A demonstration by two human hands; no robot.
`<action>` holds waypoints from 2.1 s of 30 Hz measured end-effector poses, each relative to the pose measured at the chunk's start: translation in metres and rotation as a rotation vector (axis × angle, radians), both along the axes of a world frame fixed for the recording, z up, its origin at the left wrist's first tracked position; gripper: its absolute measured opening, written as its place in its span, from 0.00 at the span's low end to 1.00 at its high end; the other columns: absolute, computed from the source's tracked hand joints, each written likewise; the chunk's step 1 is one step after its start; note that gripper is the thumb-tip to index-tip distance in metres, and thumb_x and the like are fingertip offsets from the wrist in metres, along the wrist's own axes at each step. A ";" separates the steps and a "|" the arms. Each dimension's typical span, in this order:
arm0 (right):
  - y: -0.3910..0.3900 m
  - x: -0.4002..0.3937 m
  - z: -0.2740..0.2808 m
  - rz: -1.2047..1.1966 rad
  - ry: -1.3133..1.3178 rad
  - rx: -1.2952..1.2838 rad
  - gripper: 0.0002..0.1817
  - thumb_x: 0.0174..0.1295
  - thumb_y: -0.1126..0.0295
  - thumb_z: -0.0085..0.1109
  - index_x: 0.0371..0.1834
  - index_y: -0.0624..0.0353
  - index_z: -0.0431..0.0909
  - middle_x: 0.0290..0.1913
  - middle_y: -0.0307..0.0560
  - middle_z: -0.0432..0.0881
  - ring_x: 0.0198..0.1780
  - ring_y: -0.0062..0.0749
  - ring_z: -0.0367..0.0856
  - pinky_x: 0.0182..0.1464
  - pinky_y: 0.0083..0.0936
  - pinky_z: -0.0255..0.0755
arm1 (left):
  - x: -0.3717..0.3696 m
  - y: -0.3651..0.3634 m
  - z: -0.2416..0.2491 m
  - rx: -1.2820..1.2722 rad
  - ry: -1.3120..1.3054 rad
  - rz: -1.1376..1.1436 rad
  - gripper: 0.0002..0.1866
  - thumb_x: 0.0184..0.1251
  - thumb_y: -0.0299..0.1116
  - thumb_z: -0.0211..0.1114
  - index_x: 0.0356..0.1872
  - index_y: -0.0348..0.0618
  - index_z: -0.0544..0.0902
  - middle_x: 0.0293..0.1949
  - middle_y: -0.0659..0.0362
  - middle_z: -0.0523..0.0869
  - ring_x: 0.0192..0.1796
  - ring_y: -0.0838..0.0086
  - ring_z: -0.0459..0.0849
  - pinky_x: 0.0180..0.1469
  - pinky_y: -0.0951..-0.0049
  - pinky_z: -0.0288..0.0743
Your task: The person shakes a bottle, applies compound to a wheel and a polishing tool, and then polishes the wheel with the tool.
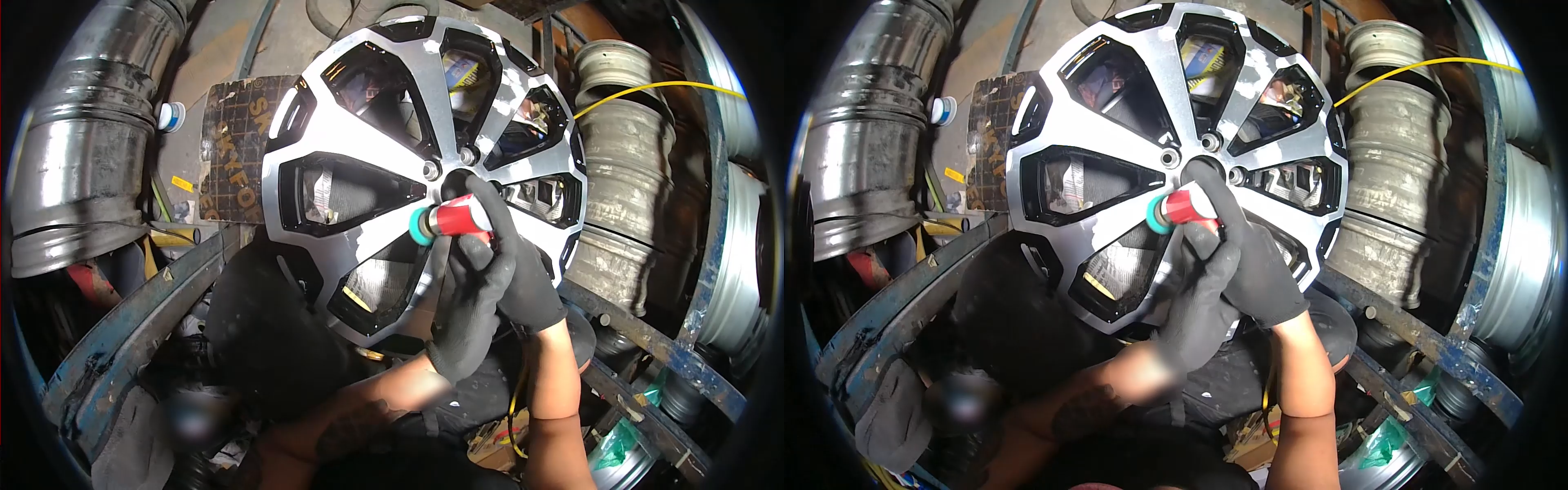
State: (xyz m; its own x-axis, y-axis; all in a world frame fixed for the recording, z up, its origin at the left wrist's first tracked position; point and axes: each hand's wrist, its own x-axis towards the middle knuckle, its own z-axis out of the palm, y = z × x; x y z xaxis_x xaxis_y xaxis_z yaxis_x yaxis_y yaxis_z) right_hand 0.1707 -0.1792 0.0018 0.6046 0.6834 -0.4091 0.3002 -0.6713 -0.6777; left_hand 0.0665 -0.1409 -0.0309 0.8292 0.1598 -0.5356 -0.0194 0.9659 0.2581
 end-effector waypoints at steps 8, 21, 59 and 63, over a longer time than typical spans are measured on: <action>0.006 0.000 0.003 0.034 -0.003 0.004 0.35 0.77 0.46 0.52 0.84 0.43 0.57 0.44 0.69 0.86 0.46 0.70 0.85 0.46 0.50 0.75 | 0.001 0.002 -0.001 -0.052 -0.019 -0.001 0.28 0.80 0.43 0.61 0.72 0.42 0.63 0.59 0.57 0.73 0.61 0.75 0.76 0.61 0.71 0.74; 0.006 -0.004 0.002 0.022 -0.054 -0.020 0.37 0.76 0.49 0.58 0.83 0.47 0.59 0.63 0.60 0.83 0.56 0.52 0.88 0.60 0.38 0.77 | -0.002 0.004 -0.003 -0.131 -0.013 0.003 0.28 0.81 0.42 0.61 0.73 0.43 0.65 0.60 0.59 0.75 0.61 0.78 0.76 0.62 0.73 0.74; 0.008 -0.005 0.016 0.066 -0.042 -0.076 0.36 0.77 0.43 0.52 0.83 0.45 0.61 0.55 0.68 0.84 0.55 0.69 0.83 0.53 0.47 0.75 | -0.006 0.004 0.000 -0.256 -0.082 -0.022 0.33 0.83 0.46 0.57 0.80 0.44 0.58 0.72 0.57 0.68 0.74 0.75 0.68 0.75 0.69 0.63; 0.007 -0.009 0.003 0.041 -0.104 0.016 0.35 0.77 0.45 0.52 0.82 0.47 0.62 0.57 0.68 0.83 0.56 0.66 0.84 0.55 0.45 0.76 | -0.004 0.002 -0.004 -0.180 -0.070 0.052 0.32 0.82 0.44 0.59 0.77 0.42 0.60 0.68 0.56 0.70 0.71 0.74 0.71 0.72 0.68 0.68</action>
State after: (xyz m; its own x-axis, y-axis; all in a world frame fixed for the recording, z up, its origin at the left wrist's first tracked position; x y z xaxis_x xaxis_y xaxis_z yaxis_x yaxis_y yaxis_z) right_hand 0.1619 -0.1723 0.0050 0.6146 0.7144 -0.3344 0.3962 -0.6462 -0.6523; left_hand 0.0625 -0.1392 -0.0344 0.8585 0.1106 -0.5007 -0.0827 0.9935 0.0777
